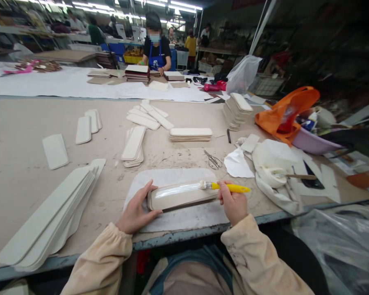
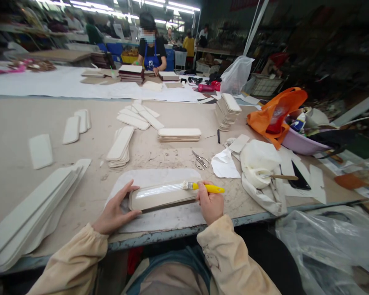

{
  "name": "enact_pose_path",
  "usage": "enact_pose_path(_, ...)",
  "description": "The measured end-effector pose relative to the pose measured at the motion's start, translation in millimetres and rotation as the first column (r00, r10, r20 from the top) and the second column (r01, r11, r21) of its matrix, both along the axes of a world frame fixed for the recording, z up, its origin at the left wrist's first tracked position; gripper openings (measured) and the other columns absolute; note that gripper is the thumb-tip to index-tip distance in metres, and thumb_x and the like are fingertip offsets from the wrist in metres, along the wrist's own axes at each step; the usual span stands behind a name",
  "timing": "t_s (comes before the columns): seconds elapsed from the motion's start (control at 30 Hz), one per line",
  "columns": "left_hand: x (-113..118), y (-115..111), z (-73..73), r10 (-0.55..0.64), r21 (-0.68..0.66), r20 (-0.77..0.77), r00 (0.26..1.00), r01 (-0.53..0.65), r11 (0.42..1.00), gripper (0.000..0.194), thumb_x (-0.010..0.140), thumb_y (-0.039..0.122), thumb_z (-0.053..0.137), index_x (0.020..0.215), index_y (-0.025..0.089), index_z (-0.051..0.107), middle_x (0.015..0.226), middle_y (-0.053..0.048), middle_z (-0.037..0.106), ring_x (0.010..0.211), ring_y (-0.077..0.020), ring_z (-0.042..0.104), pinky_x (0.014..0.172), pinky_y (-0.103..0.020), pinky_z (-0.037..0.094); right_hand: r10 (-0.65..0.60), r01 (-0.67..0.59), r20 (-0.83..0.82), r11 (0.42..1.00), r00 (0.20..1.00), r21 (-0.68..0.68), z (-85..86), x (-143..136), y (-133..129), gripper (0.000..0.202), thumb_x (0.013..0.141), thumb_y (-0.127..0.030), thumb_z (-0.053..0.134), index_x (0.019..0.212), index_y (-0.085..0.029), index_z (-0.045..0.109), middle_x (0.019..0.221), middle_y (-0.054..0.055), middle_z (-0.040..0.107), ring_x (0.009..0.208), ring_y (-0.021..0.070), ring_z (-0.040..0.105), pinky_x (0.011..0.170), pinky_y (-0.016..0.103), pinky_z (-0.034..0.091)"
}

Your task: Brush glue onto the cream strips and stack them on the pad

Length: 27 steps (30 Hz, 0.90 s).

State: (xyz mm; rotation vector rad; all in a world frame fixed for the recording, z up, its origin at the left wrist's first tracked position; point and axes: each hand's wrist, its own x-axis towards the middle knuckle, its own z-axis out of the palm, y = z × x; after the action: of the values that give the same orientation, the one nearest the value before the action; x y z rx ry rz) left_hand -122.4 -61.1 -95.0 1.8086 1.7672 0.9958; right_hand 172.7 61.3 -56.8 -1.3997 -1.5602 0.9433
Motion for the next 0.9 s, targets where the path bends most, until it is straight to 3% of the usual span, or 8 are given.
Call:
enact_pose_path(0.17,-0.9,1.1,-0.7,0.001,0.0,-0.007,1.0,-0.001,1.0,0.09,0.076,0.039,0.071,0.148,0.025,0.02,0.13,-0.01,0.054,0.122,-0.0257,0.052,0.108,-0.045,0.037,-0.109,0.096,0.108,0.988,0.988,0.118,-3.1,26.0,6.7,0.041,0.088,-0.056,0.047,0.084,-0.017,0.06,0.05,-0.003,0.053,0.045,0.0127,0.05,0.052,0.026,0.041)
enact_pose_path(0.27,-0.9,1.2,-0.9,0.002,0.003,0.001,1.0,-0.002,1.0,0.089,0.076,0.039,0.07,0.149,0.024,0.02,0.131,-0.011,0.054,0.122,-0.0265,0.052,0.107,-0.046,0.038,-0.132,0.124,0.055,0.984,0.99,0.13,1.4,23.7,2.3,0.039,0.087,-0.054,0.051,0.085,-0.017,0.06,0.051,-0.003,0.053,0.045,0.0125,0.049,0.05,0.026,0.039)
enact_pose_path(0.37,0.0,0.8,0.0,-0.006,0.005,0.006,1.0,0.006,1.0,0.09,0.076,0.039,0.071,0.149,0.023,0.02,0.129,-0.012,0.054,0.12,-0.0271,0.053,0.106,-0.046,0.04,-0.065,0.067,-0.167,0.998,0.984,0.007,7.9,1.4,-9.1,0.036,0.086,-0.053,0.053,0.086,-0.017,0.059,0.049,-0.005,0.049,0.042,0.0105,0.044,0.044,0.024,0.036)
enact_pose_path(0.53,0.9,0.5,0.1,-0.024,0.032,0.03,0.999,0.023,0.999,0.092,0.075,0.041,0.072,0.149,0.023,0.021,0.129,-0.012,0.054,0.12,-0.027,0.053,0.103,-0.045,0.041,0.102,-0.188,-0.411,0.966,0.906,-0.177,11.8,-58.1,-32.5,0.035,0.085,-0.052,0.055,0.086,-0.017,0.057,0.047,-0.006,0.047,0.039,0.0078,0.04,0.04,0.02,0.033)
enact_pose_path(0.7,0.4,0.7,-1.1,-0.039,0.055,0.019,0.999,0.038,0.998,0.093,0.075,0.04,0.072,0.149,0.024,0.019,0.128,-0.011,0.055,0.117,-0.0269,0.054,0.102,-0.045,0.042,0.19,-0.315,-0.434,0.92,0.881,-0.236,2.4,-95.9,-45.2,0.038,0.085,-0.055,0.053,0.087,-0.017,0.056,0.046,-0.007,0.048,0.037,0.0074,0.039,0.039,0.019,0.033)
enact_pose_path(0.9,-1.3,0.5,-4.2,-0.037,0.044,0.014,0.999,0.036,0.998,0.093,0.074,0.039,0.072,0.149,0.024,0.019,0.13,-0.011,0.053,0.12,-0.0274,0.052,0.103,-0.045,0.041,0.219,-0.324,-0.351,0.905,0.91,-0.277,-6.3,-98.9,-50.3,0.042,0.085,-0.058,0.05,0.081,-0.017,0.059,0.043,-0.006,0.048,0.036,0.0085,0.04,0.042,0.021,0.035)
